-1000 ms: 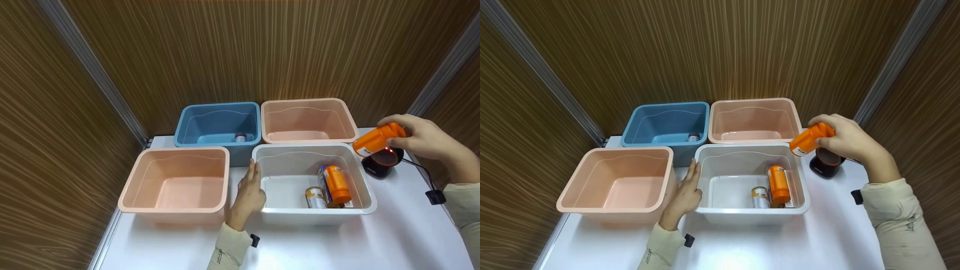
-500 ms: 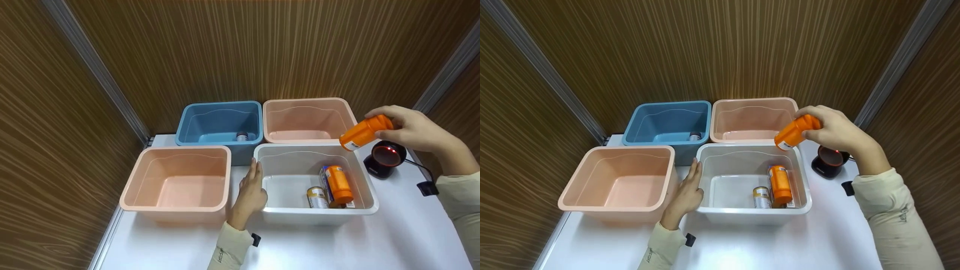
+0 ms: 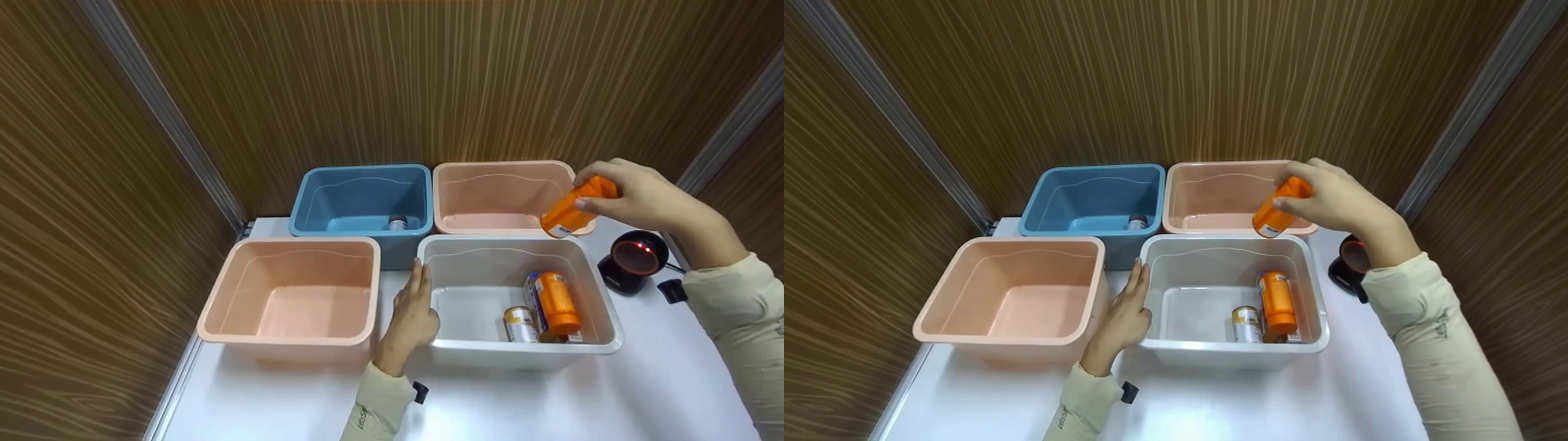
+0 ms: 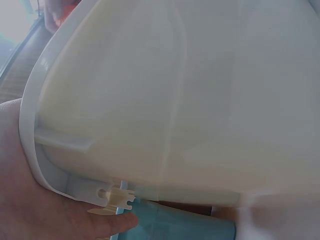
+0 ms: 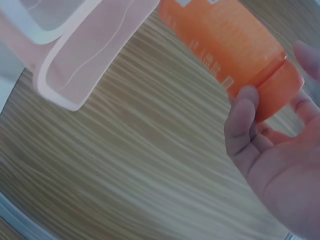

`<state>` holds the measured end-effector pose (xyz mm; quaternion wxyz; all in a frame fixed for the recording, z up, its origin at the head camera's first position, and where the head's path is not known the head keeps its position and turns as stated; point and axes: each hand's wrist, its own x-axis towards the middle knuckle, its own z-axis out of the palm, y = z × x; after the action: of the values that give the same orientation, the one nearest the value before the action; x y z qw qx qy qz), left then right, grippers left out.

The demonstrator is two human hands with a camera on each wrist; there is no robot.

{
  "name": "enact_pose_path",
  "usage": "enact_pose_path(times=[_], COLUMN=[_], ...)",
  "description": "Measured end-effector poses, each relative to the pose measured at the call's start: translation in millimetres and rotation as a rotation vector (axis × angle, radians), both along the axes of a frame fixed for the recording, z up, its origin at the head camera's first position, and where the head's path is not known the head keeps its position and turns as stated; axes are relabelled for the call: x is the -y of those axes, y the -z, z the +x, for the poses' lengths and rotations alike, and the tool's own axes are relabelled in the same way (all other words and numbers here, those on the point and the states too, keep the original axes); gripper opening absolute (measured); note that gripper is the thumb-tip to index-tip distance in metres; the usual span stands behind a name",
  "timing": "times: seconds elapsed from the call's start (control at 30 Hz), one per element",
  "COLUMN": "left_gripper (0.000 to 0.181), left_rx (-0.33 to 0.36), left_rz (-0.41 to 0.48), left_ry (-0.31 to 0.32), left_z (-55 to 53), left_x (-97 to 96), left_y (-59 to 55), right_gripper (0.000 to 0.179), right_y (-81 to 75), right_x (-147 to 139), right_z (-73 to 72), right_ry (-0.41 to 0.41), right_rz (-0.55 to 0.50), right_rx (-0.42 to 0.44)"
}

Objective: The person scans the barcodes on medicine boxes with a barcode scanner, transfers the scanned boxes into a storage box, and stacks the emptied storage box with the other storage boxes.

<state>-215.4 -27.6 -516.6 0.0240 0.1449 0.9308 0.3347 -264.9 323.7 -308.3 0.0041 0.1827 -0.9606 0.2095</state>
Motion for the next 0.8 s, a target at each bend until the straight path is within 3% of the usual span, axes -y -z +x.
enact_pose_path(times=[0.17, 0.37, 0.8], left_gripper=[0.078, 0.079, 0.079], left_rx=[0.02, 0.043, 0.027], left_rz=[0.0, 0.007, 0.006], left_ry=[-0.003, 0.0, -0.001], left_z=[1.0, 2.4, 5.7], left_x=[-2.0, -5.9, -8.8], left_y=[-1.3, -1.6, -2.3], right_gripper=[0.036, 0.037, 0.039], right_y=[-2.3, -2.9, 5.5], right_x=[15, 30, 83], right_z=[-11.4, -27.3, -58.4], right_ry=[-0.022, -0.048, -0.08], right_rz=[0.009, 0.017, -0.007], right_rx=[0.026, -0.016, -0.031])
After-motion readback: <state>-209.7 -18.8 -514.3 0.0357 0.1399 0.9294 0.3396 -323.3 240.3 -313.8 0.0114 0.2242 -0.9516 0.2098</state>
